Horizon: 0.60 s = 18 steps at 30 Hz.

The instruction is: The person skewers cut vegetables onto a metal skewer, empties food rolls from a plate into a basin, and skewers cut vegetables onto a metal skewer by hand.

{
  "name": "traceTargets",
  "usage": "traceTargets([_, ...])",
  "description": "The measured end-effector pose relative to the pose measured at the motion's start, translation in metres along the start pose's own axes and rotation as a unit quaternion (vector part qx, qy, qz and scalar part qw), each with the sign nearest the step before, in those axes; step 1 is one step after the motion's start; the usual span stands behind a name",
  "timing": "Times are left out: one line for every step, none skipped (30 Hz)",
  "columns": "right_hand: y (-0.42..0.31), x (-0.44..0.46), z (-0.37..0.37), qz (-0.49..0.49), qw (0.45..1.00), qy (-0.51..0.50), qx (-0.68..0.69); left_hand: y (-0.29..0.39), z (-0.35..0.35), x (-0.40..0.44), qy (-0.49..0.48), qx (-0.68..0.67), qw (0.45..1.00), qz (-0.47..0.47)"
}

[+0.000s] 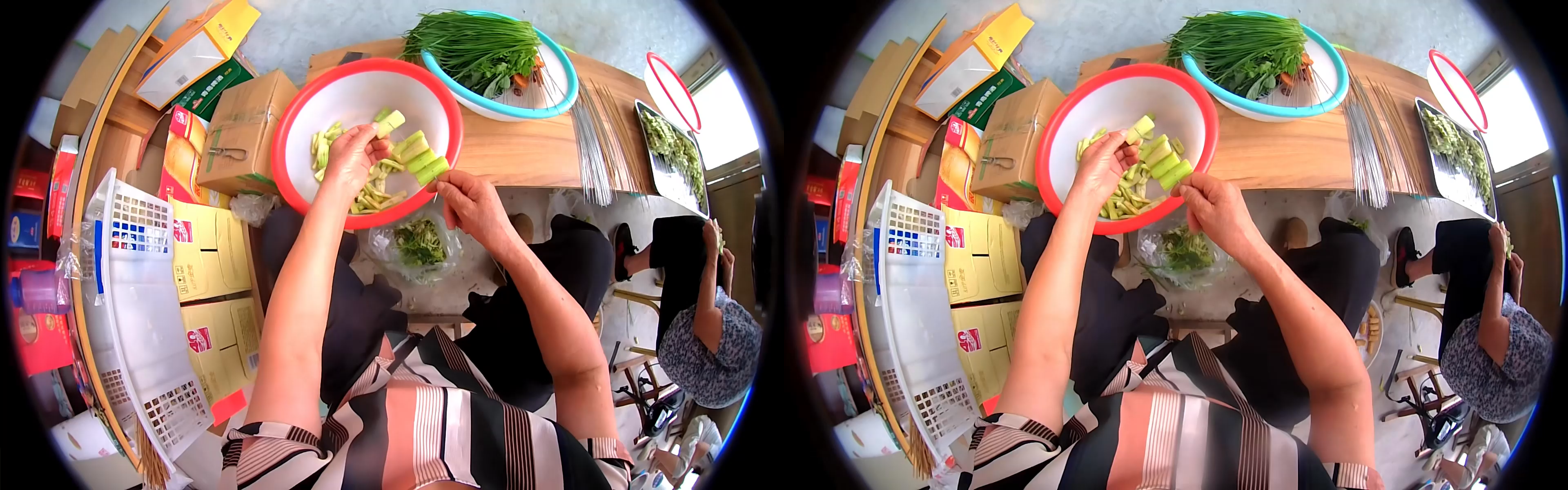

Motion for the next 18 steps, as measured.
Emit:
traceTargets([-0.0008,0.0004,0.0013,-0.001,1.000,-0.002,-0.001,0.0026,-0.0016,0.0001,0.001,-0.001,1.000,0.002])
traceTargets([-0.0015,0.0008,0.0023,0.004,1.000,-0.001,-0.014,0.0038,-0.0043,-0.0001,0.008,-0.011,1.000,-0.002])
traceTargets([-0.0020,0.0014,0.0033,0.008,1.000,-0.002,-0.027,0.0048,-0.0060,-0.0008,0.014,-0.021,1.000,-0.006])
traceTargets([-0.0026,0.0023,0.0045,0.008,1.000,-0.003,-0.029,0.0065,-0.0065,-0.0015,0.016,-0.023,1.000,-0.004])
traceTargets([-0.0019,0.0031,0.0046,0.015,0.999,0.000,-0.029,0.0075,-0.0057,-0.0020,0.014,-0.030,0.999,-0.003])
traceTargets([-0.0010,0.0037,0.0044,0.022,0.999,0.004,-0.030,0.0083,-0.0046,-0.0024,0.012,-0.036,0.999,-0.002])
traceTargets([-0.0014,0.0046,0.0052,0.021,0.999,0.003,-0.031,0.0094,-0.0041,-0.0030,0.012,-0.037,0.999,-0.001])
traceTargets([-0.0016,0.0053,0.0056,0.022,0.999,0.003,-0.035,0.0104,-0.0030,-0.0035,0.011,-0.041,0.999,0.000])
traceTargets([-0.0018,0.0060,0.0060,0.023,0.999,0.004,-0.039,0.0105,-0.0031,-0.0034,0.011,-0.044,0.999,0.001])
traceTargets([-0.0011,0.0067,0.0066,0.023,0.999,0.003,-0.040,0.0105,-0.0031,-0.0031,0.011,-0.045,0.999,0.001])
traceTargets([0.0003,0.0074,0.0070,0.022,0.999,0.003,-0.038,0.0105,-0.0034,-0.0029,0.013,-0.048,0.999,0.003])
traceTargets([0.0009,0.0077,0.0074,0.021,0.999,0.004,-0.035,0.0107,-0.0037,-0.0030,0.015,-0.052,0.999,0.004])
traceTargets([0.0009,0.0076,0.0077,0.021,0.999,0.004,-0.036,0.0110,-0.0039,-0.0034,0.015,-0.052,0.999,0.004])
traceTargets([0.0003,0.0073,0.0074,0.019,0.999,0.006,-0.036,0.0107,-0.0034,-0.0038,0.012,-0.053,0.999,0.001])
traceTargets([-0.0002,0.0071,0.0071,0.018,0.999,0.008,-0.037,0.0104,-0.0028,-0.0041,0.009,-0.053,0.999,-0.003])
traceTargets([-0.0005,0.0072,0.0068,0.018,0.999,0.008,-0.038,0.0106,-0.0023,-0.0040,0.009,-0.054,0.999,-0.002])
traceTargets([0.0002,0.0072,0.0070,0.022,0.999,0.008,-0.038,0.0109,-0.0023,-0.0042,0.011,-0.052,0.999,-0.002])
traceTargets([0.0009,0.0068,0.0071,0.026,0.999,0.007,-0.037,0.0110,-0.0022,-0.0045,0.012,-0.051,0.999,-0.001])
Point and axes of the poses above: each hand's wrist, its own x-axis towards the middle knuckle, its own z-axis out of the palm, y = z × x, the point moved 10 cm from there along x, towards the middle knuckle, and after that the axes turned 10 degrees about -y, right-handed, at the moved point
